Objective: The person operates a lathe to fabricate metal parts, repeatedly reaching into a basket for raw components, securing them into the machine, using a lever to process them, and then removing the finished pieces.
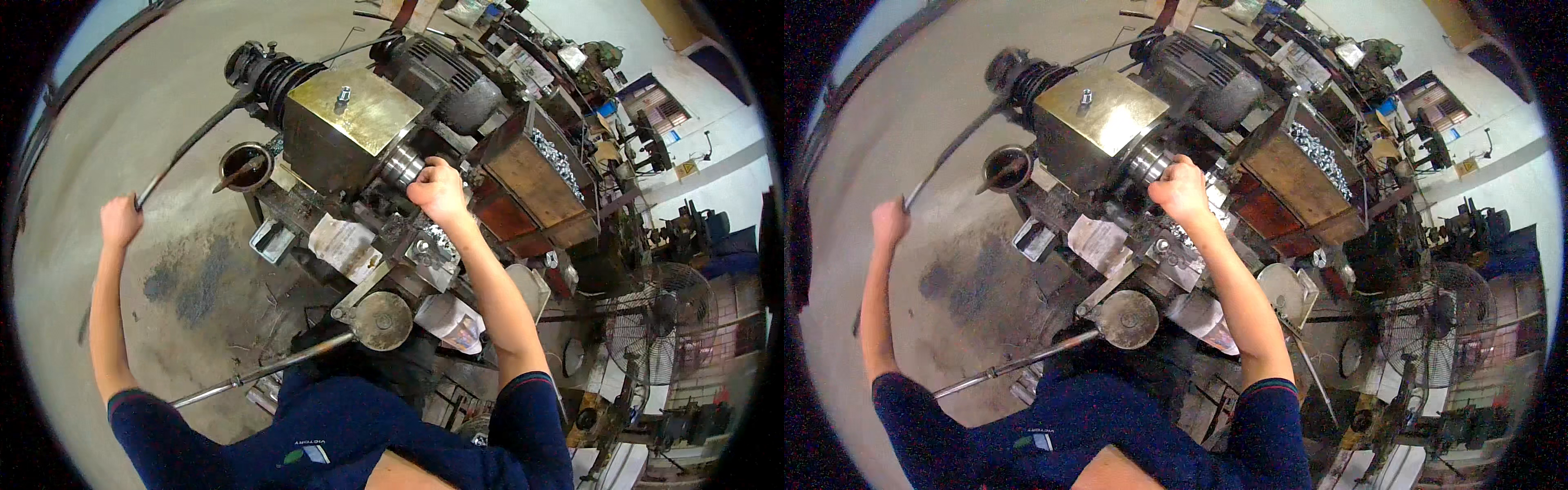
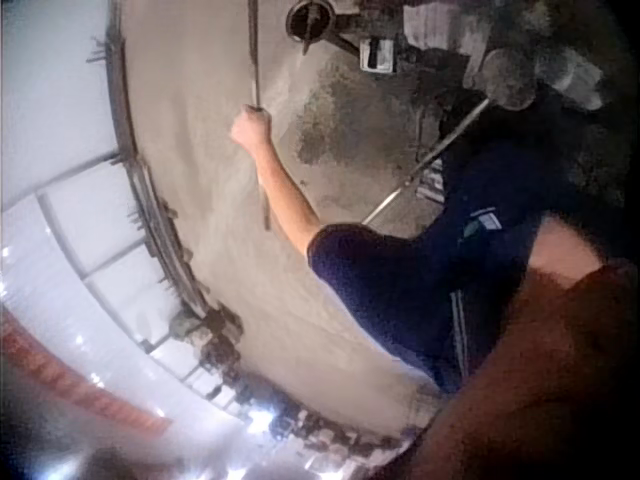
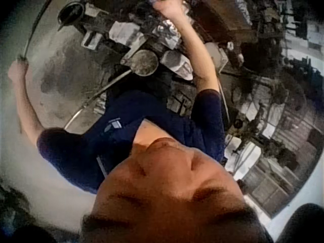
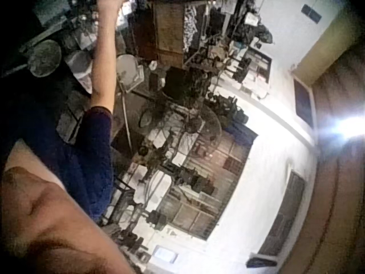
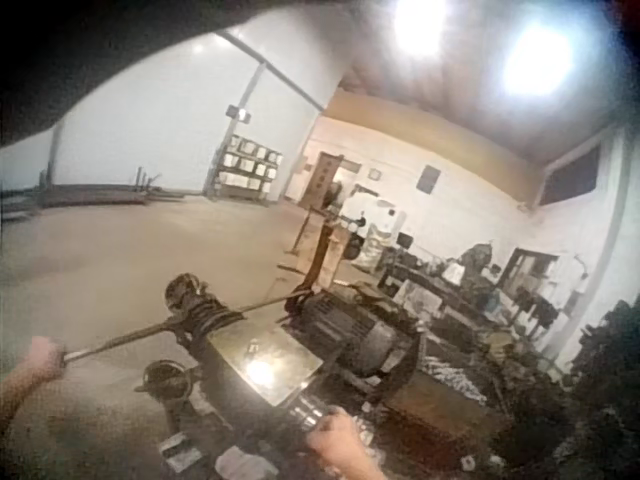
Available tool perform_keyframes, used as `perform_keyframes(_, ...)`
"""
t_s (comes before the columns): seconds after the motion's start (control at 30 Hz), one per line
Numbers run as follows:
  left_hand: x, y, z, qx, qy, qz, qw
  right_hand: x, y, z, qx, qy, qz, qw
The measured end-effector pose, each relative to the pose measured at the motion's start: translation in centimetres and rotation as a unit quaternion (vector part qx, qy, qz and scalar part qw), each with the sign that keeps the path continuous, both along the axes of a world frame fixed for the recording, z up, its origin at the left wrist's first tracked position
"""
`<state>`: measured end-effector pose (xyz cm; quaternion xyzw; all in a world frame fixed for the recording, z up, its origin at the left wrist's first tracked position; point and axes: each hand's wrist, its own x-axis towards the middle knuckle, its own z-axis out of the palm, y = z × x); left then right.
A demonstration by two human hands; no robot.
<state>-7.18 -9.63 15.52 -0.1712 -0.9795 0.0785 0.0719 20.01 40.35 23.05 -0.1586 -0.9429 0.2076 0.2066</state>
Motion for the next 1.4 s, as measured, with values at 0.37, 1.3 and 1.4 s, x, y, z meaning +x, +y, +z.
perform_keyframes(0.37, 1.8, 6.5, -1.0, 0.313, 0.229, -0.231, 0.892, 6.5, -0.4, 3.5, 0.033, 0.137, 0.057, 0.988)
perform_keyframes(1.3, 5.9, 11.7, -16.4, 0.055, -0.366, -0.121, 0.921, 59.5, 8.0, -13.3, 0.066, -0.340, -0.638, 0.688)
perform_keyframes(1.4, 5.8, 9.7, -16.9, 0.080, -0.384, -0.132, 0.910, 58.3, 3.2, -13.0, 0.066, -0.299, -0.618, 0.724)
